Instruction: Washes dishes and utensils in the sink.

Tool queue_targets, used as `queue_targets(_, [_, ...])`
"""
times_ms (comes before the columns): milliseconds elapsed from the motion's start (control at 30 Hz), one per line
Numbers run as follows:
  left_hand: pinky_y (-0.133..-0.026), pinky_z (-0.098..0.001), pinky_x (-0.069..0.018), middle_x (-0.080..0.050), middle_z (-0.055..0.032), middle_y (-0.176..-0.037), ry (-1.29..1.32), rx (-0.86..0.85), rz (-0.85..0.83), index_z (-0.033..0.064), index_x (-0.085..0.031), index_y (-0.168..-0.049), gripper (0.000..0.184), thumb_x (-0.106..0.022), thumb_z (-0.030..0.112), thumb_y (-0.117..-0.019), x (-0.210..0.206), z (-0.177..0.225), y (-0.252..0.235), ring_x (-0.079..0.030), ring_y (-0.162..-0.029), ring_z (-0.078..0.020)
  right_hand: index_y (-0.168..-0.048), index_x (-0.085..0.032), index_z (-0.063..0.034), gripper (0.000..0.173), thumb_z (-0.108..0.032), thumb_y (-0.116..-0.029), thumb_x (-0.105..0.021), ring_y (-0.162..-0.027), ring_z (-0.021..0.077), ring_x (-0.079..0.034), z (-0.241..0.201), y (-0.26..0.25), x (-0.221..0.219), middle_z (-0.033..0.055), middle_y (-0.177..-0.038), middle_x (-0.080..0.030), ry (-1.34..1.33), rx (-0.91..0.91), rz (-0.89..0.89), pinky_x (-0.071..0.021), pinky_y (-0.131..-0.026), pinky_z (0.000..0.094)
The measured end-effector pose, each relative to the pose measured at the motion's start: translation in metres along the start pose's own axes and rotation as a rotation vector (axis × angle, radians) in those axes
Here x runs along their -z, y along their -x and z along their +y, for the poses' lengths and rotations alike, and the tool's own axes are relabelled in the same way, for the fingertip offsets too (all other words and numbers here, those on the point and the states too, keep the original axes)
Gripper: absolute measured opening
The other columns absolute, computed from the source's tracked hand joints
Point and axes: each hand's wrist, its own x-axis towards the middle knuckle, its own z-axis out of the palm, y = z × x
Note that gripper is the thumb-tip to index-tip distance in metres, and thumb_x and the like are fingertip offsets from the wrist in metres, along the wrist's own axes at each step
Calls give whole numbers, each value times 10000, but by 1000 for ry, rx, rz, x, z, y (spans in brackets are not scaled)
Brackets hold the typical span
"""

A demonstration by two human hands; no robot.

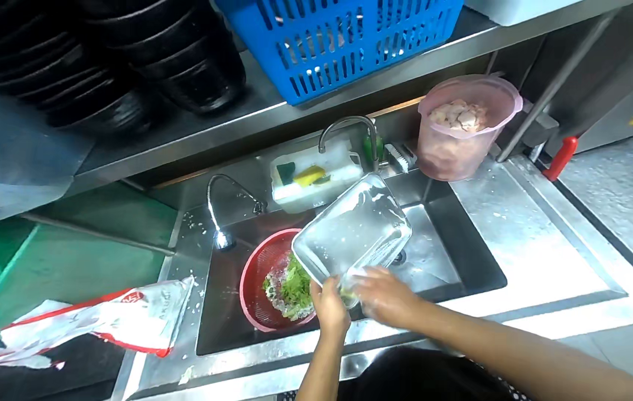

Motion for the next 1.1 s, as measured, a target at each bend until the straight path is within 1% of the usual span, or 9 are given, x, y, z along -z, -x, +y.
queue_targets(167, [-684, -426, -619, -690, -173, -927, -79, -17, -33, -36, -588, -1146, 291, -550, 26, -864, 6, 6, -2, -712, -797, -248, -1216, -734, -154, 333, -77, -899, -668, -1349, 312, -524, 97, 16, 37, 57, -1373, -648, 231, -164, -12, -395, -1127, 559])
queue_targets(233, [-719, -437, -620, -701, -176, -981, -146, -12, -98, -25, -605, -1184, 323, -564, 22, -866, 8, 8, -5, -716, -845, -254, -1167, -746, -164, 286, -69, -909, -667, -1313, 328, -529, 109, 17, 50, 27, -1354, -654, 415, -130, -87, -406, -1066, 593])
queue_targets(367, [-753, -424, -600, -717, -127, -1029, -434, -37, -254, 29, -638, -1243, 464, -637, 32, -779, 8, 27, -18, -707, -897, -220, -1175, -743, -121, 286, -3, -951, -608, -1431, 337, -446, 116, 9, 63, 37, -1513, -544, 647, -49, -210, -351, -1148, 611])
queue_targets(533, [-697, -432, -580, -730, -82, -948, -749, -82, -361, 85, -680, -1204, 406, -678, 89, -798, 9, 64, -33, -698, -814, -194, -1198, -745, -137, 315, -12, -935, -624, -1441, 400, -416, 110, -24, 97, 93, -1585, -457, 594, -115, -126, -315, -1152, 664])
queue_targets(733, [-712, -427, -591, -737, -64, -901, -680, -121, -372, 81, -709, -1144, 371, -649, 121, -780, 13, 66, -28, -710, -809, -182, -1158, -739, -125, 272, -13, -944, -615, -1267, 404, -557, 122, -30, 99, 125, -1411, -603, 682, -77, 275, -473, -1010, 577])
queue_targets(800, [-737, -436, -590, -732, -76, -935, -598, -136, -293, 70, -709, -1158, 387, -633, 117, -782, 12, 58, -23, -704, -836, -189, -1183, -727, -104, 290, -4, -936, -613, -1289, 424, -539, 115, -22, 82, 158, -1420, -588, 609, -146, 246, -464, -1035, 595])
queue_targets(900, [-732, -426, -578, -709, -93, -935, -474, -147, -216, 51, -682, -1115, 357, -630, 95, -765, 14, 46, -17, -689, -846, -199, -1144, -745, -71, 253, -53, -910, -654, -1290, 437, -533, 83, -5, 45, 208, -1358, -610, 314, -245, -29, -433, -1079, 625])
queue_targets(967, [-766, -430, -590, -710, -117, -986, -378, -116, -203, 25, -661, -1140, 383, -620, 77, -763, 17, 44, -18, -698, -899, -214, -1264, -700, -66, 305, -116, -991, -573, -1341, 381, -516, 58, -2, 34, 194, -1367, -609, 54, -271, -186, -399, -1144, 552])
queue_targets(1100, [-744, -429, -608, -700, -167, -1006, -215, -31, -237, -8, -613, -1226, 319, -608, 69, -917, 10, 33, -10, -706, -867, -246, -1259, -718, -68, 303, -110, -1019, -539, -1348, 302, -527, -10, -12, 32, 164, -1383, -618, -351, -80, -81, -403, -1159, 445])
